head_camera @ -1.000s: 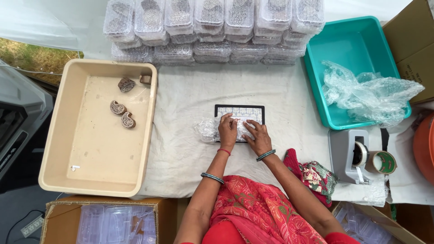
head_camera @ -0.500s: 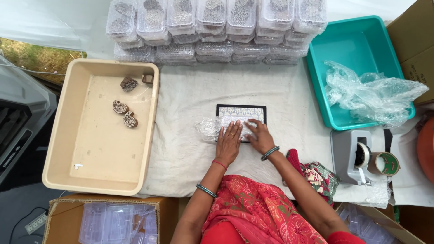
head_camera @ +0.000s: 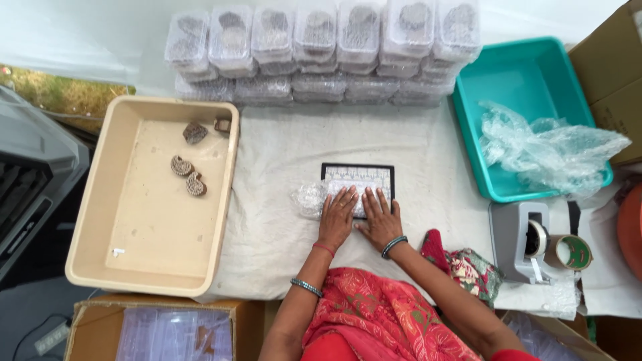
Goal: The person wraps a small rectangular item in bubble wrap and secures it with tape. They then wipe several small, ornate metal objects with a cloth and place them into a clear plastic container.
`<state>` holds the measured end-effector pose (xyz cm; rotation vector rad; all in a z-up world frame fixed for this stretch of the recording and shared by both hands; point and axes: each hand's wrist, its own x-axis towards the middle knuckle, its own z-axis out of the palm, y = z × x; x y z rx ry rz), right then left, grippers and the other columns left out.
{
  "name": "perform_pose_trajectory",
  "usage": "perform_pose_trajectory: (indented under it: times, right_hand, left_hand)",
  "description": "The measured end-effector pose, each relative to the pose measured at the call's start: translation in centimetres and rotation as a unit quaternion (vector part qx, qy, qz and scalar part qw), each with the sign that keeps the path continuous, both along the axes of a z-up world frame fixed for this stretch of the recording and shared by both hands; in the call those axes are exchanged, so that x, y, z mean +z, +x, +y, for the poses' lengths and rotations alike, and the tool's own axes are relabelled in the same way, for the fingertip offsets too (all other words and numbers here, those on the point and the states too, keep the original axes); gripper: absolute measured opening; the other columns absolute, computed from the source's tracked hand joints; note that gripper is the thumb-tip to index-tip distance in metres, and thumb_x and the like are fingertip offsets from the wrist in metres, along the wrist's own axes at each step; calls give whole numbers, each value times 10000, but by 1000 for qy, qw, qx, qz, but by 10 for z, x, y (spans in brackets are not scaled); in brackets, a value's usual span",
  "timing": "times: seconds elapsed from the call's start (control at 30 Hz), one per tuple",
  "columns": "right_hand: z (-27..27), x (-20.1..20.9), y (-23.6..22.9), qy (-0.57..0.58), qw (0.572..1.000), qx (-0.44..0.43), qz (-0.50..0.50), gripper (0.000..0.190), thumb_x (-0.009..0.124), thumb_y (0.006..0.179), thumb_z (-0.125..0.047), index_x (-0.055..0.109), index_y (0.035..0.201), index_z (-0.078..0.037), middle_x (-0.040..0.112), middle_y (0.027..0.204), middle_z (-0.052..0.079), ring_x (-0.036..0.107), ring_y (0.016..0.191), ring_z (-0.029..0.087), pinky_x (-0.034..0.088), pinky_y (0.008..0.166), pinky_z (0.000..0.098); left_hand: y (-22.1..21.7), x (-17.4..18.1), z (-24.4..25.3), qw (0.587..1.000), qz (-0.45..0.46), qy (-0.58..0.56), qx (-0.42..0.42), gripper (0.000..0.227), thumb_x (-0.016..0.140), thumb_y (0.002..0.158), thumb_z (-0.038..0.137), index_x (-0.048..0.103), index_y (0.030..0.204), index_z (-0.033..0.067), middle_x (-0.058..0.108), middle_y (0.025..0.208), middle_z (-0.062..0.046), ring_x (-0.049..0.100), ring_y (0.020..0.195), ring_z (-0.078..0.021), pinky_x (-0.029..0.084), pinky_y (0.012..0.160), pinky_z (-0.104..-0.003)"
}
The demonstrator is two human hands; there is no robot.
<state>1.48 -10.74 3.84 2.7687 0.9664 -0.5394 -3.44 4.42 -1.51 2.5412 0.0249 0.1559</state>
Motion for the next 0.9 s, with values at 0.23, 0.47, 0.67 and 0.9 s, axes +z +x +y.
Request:
perform_pose_trajectory:
  times: [0.23, 0.47, 0.67, 0.9]
  right_hand:
    - [-44, -76, 29, 330, 942, -70, -3, 577, 587, 999, -345, 472, 1536, -170, 366, 1648, 47, 281, 1536, 276, 323, 1182, 504]
    - [-14, -43, 27, 348, 933, -66, -68, 400, 696, 921, -275, 687, 1311, -191, 575, 1480, -42, 464, 1355, 249, 435, 1076, 420]
    - [-2, -51, 18, 242, 961, 13, -136, 445, 604, 964, -332, 617, 1400, -244, 477, 1563, -83, 352, 1477, 233, 311, 1104, 515]
    - [-3, -50, 12, 203, 971, 3, -126, 520, 583, 952, -306, 541, 1467, -259, 388, 1618, -99, 278, 1517, 208, 257, 1121, 561]
  left_hand:
    - [-5, -6, 1, 999, -3, -41, 5, 450, 523, 1013, 142, 576, 1457, 187, 442, 1609, 36, 339, 1508, -177, 203, 1247, -471]
    - [-3, -4, 8, 998, -33, -58, -1, 424, 554, 1004, 141, 602, 1425, 164, 472, 1584, -12, 372, 1499, -197, 231, 1242, -473]
    - [-15, -8, -8, 996, -62, -17, 65, 498, 554, 1007, 139, 519, 1498, 61, 484, 1575, -81, 389, 1506, -214, 251, 1272, -443]
    - [-28, 1, -24, 993, 48, 112, -13, 660, 507, 1012, 338, 338, 1574, 34, 265, 1676, -98, 177, 1566, -220, 107, 1260, -451]
